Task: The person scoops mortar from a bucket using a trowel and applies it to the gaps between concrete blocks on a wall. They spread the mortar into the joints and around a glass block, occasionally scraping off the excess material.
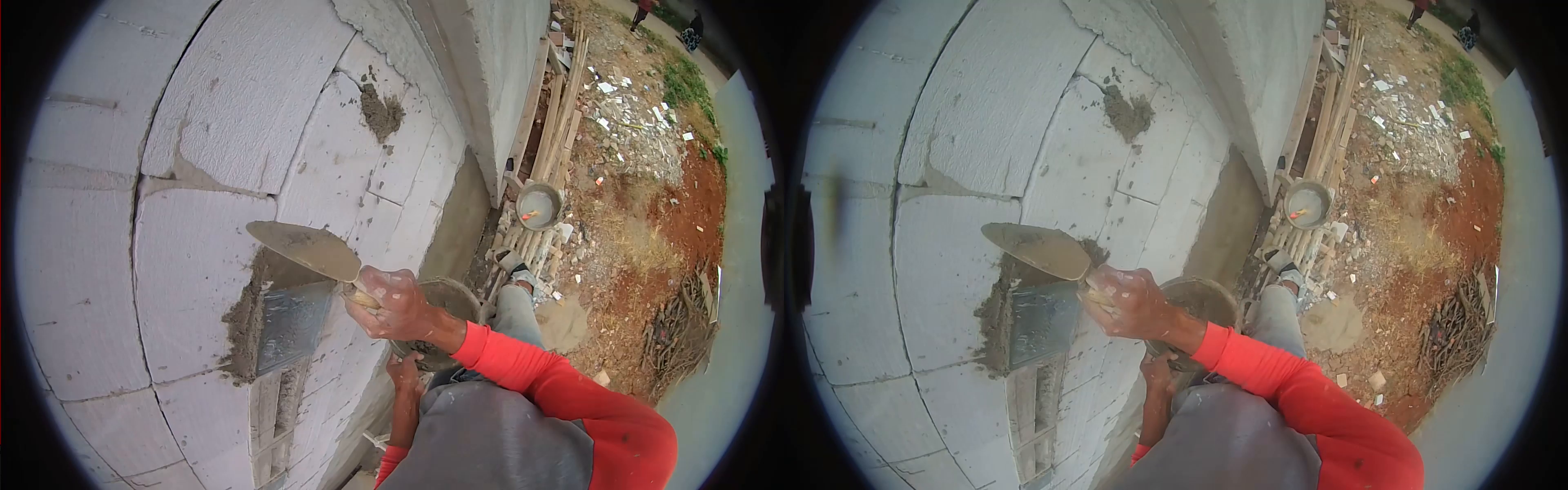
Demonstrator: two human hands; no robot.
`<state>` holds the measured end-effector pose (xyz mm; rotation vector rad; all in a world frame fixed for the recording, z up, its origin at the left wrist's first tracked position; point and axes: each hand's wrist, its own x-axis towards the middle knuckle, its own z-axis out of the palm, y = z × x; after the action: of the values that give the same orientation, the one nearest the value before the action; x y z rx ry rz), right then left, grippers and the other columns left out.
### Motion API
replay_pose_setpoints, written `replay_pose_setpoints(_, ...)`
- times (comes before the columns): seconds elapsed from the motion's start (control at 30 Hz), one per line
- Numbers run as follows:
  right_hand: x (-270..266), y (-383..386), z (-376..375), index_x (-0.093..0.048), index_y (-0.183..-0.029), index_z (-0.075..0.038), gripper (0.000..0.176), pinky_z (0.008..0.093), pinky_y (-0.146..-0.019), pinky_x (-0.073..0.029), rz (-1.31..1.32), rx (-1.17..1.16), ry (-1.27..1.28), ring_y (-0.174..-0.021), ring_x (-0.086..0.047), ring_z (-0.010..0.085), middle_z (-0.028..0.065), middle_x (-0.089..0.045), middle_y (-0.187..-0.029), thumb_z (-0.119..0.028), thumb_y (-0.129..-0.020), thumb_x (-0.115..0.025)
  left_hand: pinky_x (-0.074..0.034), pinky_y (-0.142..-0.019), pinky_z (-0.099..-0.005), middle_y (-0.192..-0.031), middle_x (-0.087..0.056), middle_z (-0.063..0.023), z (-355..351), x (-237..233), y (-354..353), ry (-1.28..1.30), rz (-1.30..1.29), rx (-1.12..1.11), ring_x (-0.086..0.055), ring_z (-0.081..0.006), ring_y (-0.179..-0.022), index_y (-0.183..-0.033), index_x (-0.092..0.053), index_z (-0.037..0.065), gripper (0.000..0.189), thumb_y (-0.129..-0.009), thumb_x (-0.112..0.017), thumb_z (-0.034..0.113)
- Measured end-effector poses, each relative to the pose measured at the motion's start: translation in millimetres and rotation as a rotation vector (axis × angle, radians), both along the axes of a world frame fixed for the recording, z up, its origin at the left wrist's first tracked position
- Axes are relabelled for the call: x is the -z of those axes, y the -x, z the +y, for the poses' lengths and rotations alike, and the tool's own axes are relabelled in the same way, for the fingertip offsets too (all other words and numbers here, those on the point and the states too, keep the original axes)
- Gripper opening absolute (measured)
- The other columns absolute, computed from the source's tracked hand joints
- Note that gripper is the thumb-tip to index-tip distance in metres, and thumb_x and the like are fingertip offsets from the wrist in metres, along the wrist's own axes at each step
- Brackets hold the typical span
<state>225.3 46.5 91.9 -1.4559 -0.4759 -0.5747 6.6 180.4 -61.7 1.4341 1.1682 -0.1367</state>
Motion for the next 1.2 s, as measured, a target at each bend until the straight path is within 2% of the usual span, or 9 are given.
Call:
replay_pose_setpoints(0.13,25.4,32.5,-25.7,-0.067,-0.110,0.000,0.022,0.0402,-0.056,-0.051,0.266,0.013,0.272,-0.058,-0.063,0.0326,0.0134,-0.063,-0.072,-0.011,-0.094,-0.078,-0.041,-0.042,-0.0271,-0.097,-0.074,-0.0025,3.0,7.7,16.6,0.028,0.010,-0.173,-0.066,-0.0149,-0.065,-0.120,-0.073,0.008,0.048,-0.074,-0.068,-0.009)
replay_pose_setpoints(0.2,49.8,14.4,-44.4,-0.065,-0.111,0.001,0.024,0.0408,-0.056,-0.052,0.566,-0.002,0.233,-0.058,-0.065,0.0291,0.0111,-0.063,-0.073,-0.014,-0.097,-0.078,-0.037,-0.040,-0.0273,-0.097,-0.073,-0.0020,-2.8,-2.5,11.4,0.042,0.000,-0.201,-0.065,-0.0151,-0.063,-0.119,-0.073,0.008,0.049,-0.074,-0.067,-0.010)
replay_pose_setpoints(0.23,56.7,4.9,-50.3,-0.064,-0.111,0.002,0.026,0.0410,-0.056,-0.052,0.726,-0.013,0.207,-0.058,-0.065,0.0273,0.0099,-0.063,-0.074,-0.015,-0.098,-0.078,-0.044,-0.043,-0.0294,-0.100,-0.073,-0.0034,-0.5,-2.5,14.7,0.046,0.017,-0.172,-0.068,-0.0176,-0.068,-0.122,-0.071,0.008,0.050,-0.074,-0.068,-0.009)
replay_pose_setpoints(0.33,60.4,-36.7,-56.0,-0.063,-0.112,0.001,0.027,0.0406,-0.052,-0.052,0.725,0.134,-0.018,-0.058,-0.065,0.0200,0.0055,-0.062,-0.074,-0.020,-0.102,-0.076,-0.057,-0.051,-0.0341,-0.107,-0.073,-0.0064,2.0,-0.1,14.2,0.043,0.055,-0.116,-0.072,-0.0230,-0.079,-0.127,-0.066,0.008,0.054,-0.075,-0.071,-0.006)
replay_pose_setpoints(0.43,56.4,-79.6,-45.6,-0.063,-0.111,-0.001,0.025,0.0377,-0.049,-0.052,1.005,-0.149,-0.514,-0.058,-0.063,0.0151,0.0029,-0.062,-0.076,-0.022,-0.103,-0.075,-0.058,-0.054,-0.0355,-0.108,-0.072,-0.0073,-1.1,0.8,6.6,0.027,0.071,-0.129,-0.073,-0.0240,-0.083,-0.129,-0.065,0.008,0.056,-0.076,-0.070,-0.006)
replay_pose_setpoints(0.63,7.1,-122.8,-11.6,-0.063,-0.108,-0.004,0.022,0.0333,-0.044,-0.050,1.084,-0.195,-0.809,-0.052,-0.056,0.0137,0.0043,-0.061,-0.077,-0.023,-0.102,-0.074,-0.059,-0.059,-0.0380,-0.108,-0.072,-0.0074,-3.8,-5.3,-0.9,0.088,0.050,-0.172,-0.073,-0.0256,-0.084,-0.130,-0.065,0.008,0.056,-0.077,-0.071,-0.006)
replay_pose_setpoints(0.93,-64.2,-104.5,-37.5,-0.061,-0.109,-0.002,0.018,0.0344,-0.044,-0.050,0.947,-0.390,-0.733,-0.054,-0.060,0.0153,0.0062,-0.061,-0.080,-0.016,-0.101,-0.070,-0.056,-0.055,-0.0375,-0.105,-0.072,-0.0081,-3.1,1.7,-9.9,0.070,0.022,-0.162,-0.071,-0.0246,-0.078,-0.126,-0.064,0.007,0.053,-0.075,-0.070,-0.006)
replay_pose_setpoints(1.13,-71.7,-90.8,-85.0,-0.058,-0.136,0.003,0.039,0.0326,-0.045,-0.051,0.726,-0.721,-1.083,-0.056,-0.062,0.0157,0.0071,-0.065,-0.081,-0.013,-0.101,-0.066,-0.051,-0.043,-0.0297,-0.097,-0.073,-0.0037,-6.6,1.8,-18.5,0.055,-0.055,-0.177,-0.069,-0.0186,-0.071,-0.122,-0.072,0.007,0.052,-0.073,-0.067,-0.008)
replay_pose_setpoints(1.2,-84.6,-84.0,-97.8,-0.057,-0.138,0.003,0.041,0.0310,-0.048,-0.052,0.621,-0.525,-1.032,-0.057,-0.062,0.0148,0.0068,-0.065,-0.083,-0.011,-0.101,-0.067,-0.051,-0.043,-0.0301,-0.098,-0.073,-0.0039,-0.3,4.6,-13.7,0.039,-0.030,-0.170,-0.069,-0.0188,-0.072,-0.122,-0.073,0.007,0.052,-0.072,-0.067,-0.009)
